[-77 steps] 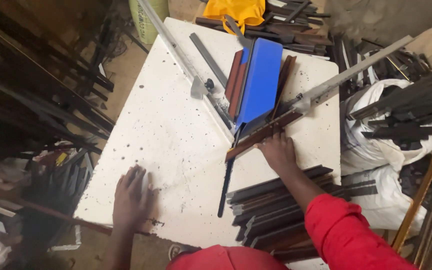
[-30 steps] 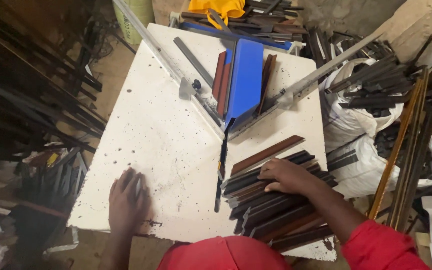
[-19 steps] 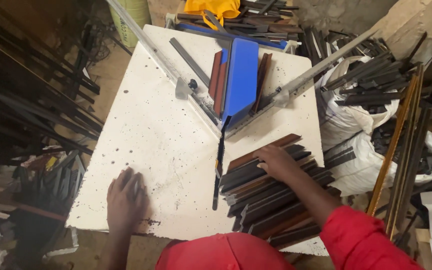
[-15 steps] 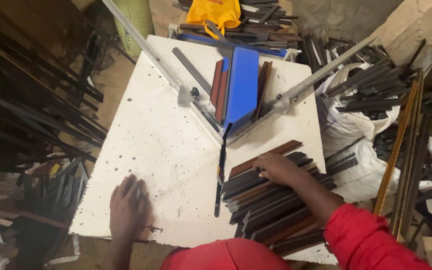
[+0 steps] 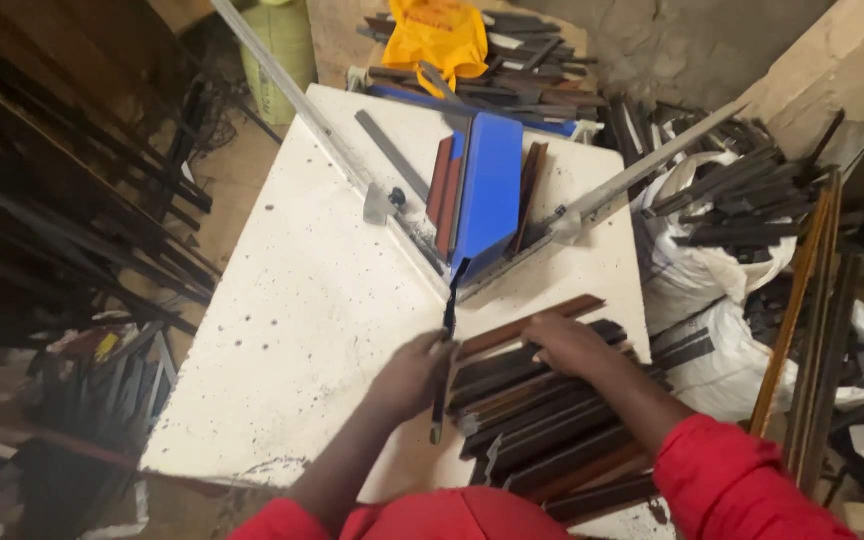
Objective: The person repeatedly places short wooden strips into a miter saw, aligns them against the fence, and cuts them one at a time. The cut pieces are stacked on the table. The person handles the wood by hand and uses the saw to perform the cuts.
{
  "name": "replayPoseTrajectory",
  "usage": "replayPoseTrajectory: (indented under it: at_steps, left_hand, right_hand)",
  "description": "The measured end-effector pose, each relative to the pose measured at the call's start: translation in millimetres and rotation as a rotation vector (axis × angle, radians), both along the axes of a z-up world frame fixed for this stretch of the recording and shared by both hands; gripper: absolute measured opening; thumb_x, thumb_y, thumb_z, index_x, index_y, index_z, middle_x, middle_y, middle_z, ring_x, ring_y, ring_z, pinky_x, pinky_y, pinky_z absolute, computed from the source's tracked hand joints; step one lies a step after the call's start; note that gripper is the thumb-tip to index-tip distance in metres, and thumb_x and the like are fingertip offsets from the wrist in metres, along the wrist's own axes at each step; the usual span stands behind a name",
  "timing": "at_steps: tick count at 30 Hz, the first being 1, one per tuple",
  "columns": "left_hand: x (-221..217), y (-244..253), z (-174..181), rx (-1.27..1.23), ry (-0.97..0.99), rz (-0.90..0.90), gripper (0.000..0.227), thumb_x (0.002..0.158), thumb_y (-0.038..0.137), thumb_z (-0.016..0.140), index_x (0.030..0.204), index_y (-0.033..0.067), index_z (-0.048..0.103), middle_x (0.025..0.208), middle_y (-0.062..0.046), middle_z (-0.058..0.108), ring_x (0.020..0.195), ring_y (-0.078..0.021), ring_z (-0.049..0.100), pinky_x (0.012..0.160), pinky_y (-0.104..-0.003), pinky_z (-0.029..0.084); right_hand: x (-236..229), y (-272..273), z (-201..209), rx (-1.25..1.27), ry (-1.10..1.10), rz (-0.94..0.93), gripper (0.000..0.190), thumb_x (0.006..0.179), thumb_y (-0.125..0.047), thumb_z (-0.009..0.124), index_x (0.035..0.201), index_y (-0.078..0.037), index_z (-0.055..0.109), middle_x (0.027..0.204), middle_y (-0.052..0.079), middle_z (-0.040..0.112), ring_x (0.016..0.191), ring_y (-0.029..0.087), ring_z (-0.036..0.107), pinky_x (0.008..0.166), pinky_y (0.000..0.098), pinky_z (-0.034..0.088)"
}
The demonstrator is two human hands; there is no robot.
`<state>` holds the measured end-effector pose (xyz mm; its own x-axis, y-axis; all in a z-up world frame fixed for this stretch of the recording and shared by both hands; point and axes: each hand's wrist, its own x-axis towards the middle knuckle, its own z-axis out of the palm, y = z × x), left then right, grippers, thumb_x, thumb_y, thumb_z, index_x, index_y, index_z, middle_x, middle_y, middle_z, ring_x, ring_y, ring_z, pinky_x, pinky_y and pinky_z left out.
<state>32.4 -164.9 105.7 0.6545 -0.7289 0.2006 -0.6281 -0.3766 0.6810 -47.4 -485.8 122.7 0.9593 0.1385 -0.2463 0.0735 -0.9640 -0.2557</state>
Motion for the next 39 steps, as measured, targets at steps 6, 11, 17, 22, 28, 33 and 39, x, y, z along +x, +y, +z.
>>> replayPoseTrajectory:
  at_steps: [6,11,17,22,28,33,39]
  left_hand:
    - [12,1,-21,0.141,-0.093,-0.17,0.031,0.083,0.007,0.068,0.113,0.0087,0.072,0.114,-0.011,0.069,0.11,-0.0345,0.062,0.095,-0.041,0.055]
    - [10,76,-34,-0.051,-0.071,0.19,0.021,0.086,0.011,0.069,0.106,0.0069,0.075,0.103,-0.014,0.068,0.099,-0.0328,0.064,0.085,-0.042,0.055]
    - [7,146,-16,-0.046,-0.141,0.477,0.026,0.081,0.01,0.07,0.105,0.006,0.076,0.102,-0.016,0.07,0.097,-0.0325,0.066,0.086,-0.041,0.055]
    - [6,145,-2,-0.001,-0.119,0.63,0.017,0.078,0.013,0.076,0.094,0.0102,0.08,0.094,-0.015,0.073,0.092,-0.0353,0.068,0.084,-0.044,0.055]
    - [12,150,-18,-0.021,-0.099,0.616,0.018,0.08,0.019,0.077,0.096,0.0105,0.08,0.092,-0.016,0.073,0.089,-0.035,0.068,0.082,-0.045,0.056]
    - [14,149,-15,-0.013,-0.124,0.611,0.019,0.081,0.023,0.08,0.095,0.0106,0.081,0.091,-0.014,0.072,0.087,-0.0326,0.069,0.081,-0.043,0.056]
    - [16,148,-19,0.078,-0.116,0.639,0.021,0.083,0.025,0.077,0.098,0.0113,0.081,0.093,-0.013,0.073,0.09,-0.0301,0.07,0.085,-0.042,0.057]
  right_hand:
    - [-3,12,39,0.026,-0.043,-0.003,0.021,0.085,-0.009,0.077,0.102,-0.011,0.065,0.099,0.011,0.071,0.098,0.037,0.065,0.084,0.0494,0.048]
    - [-7,16,67,0.528,-0.609,-0.503,0.026,0.092,-0.021,0.072,0.107,-0.004,0.058,0.095,0.016,0.073,0.089,0.034,0.072,0.079,0.0463,0.056]
    - [65,-29,-103,1.161,-0.844,-1.327,0.057,0.109,-0.03,0.069,0.137,0.003,0.032,0.113,0.02,0.056,0.093,0.025,0.058,0.077,0.0415,0.05]
    - [83,57,-41,0.933,-0.342,-1.423,0.058,0.099,-0.022,0.065,0.144,0.011,0.049,0.128,0.036,0.068,0.098,0.045,0.074,0.078,0.0549,0.058]
    - [68,67,-51,0.133,-0.231,-0.781,0.046,0.096,-0.02,0.069,0.132,0.004,0.054,0.137,0.032,0.055,0.121,0.04,0.063,0.101,0.0442,0.054]
    - [66,56,-96,-0.062,-0.283,-0.421,0.062,0.094,-0.015,0.062,0.145,0.016,0.045,0.145,0.041,0.041,0.12,0.051,0.055,0.101,0.0515,0.047]
    - [61,21,-87,-0.101,-0.33,-0.271,0.054,0.094,-0.025,0.064,0.134,0.011,0.055,0.142,0.036,0.048,0.121,0.051,0.056,0.102,0.0515,0.048]
